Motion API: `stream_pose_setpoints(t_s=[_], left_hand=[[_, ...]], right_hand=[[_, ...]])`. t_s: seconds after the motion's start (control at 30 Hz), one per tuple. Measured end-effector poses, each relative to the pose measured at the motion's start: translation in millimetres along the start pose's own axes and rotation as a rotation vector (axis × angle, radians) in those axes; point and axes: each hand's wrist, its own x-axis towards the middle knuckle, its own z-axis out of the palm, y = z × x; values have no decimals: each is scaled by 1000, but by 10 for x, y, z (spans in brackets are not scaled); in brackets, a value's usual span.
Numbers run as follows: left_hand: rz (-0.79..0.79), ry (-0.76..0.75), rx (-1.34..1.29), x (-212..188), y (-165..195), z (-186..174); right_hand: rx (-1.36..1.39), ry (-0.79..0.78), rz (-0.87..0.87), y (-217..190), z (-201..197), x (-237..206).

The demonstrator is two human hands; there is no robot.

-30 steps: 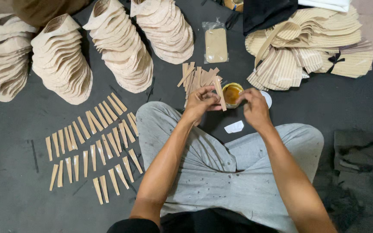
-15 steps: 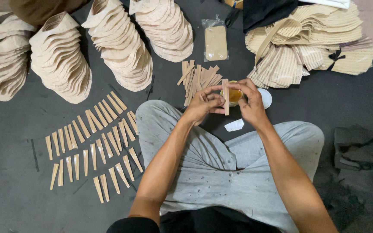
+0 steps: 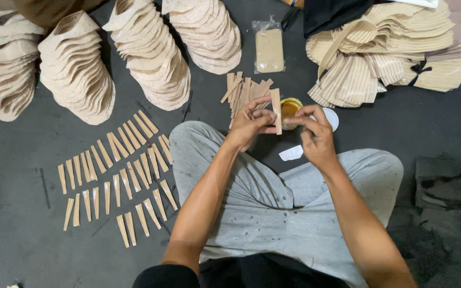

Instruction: The person sits on the floor of a workshop and applies glue from a small open container onto narrow wooden strips, one at a time, then lays each coated strip in rows on the floor. They repeat this cycle continuously, building rows of glued strips beside stacks of shaped shoe upper components.

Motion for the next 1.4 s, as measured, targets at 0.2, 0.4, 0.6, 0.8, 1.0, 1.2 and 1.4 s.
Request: stream_pose_setpoints(t_s=[0.2, 0.4, 0.6, 0.8, 1.0, 1.2, 1.4], left_hand=[[-23, -89, 86, -50, 21, 97], [-1, -74, 121, -43, -10, 59], [4, -36, 90, 11, -26, 45], [2, 1, 10, 15, -26, 5], [33, 21, 3, 42, -75, -21], [18, 47, 2, 40, -69, -21], [7, 63, 2, 46, -55, -6]], right_hand=[[-240, -3, -33, 75, 9, 291], [-367, -72, -56, 130, 41, 310], [-443, -75, -148, 146, 11, 187], [-458, -109, -187, 102, -44, 119], [-510, -113, -238, 55, -56, 95], [-525, -114, -292, 20, -88, 96], [-556, -126, -294, 22, -94, 108]])
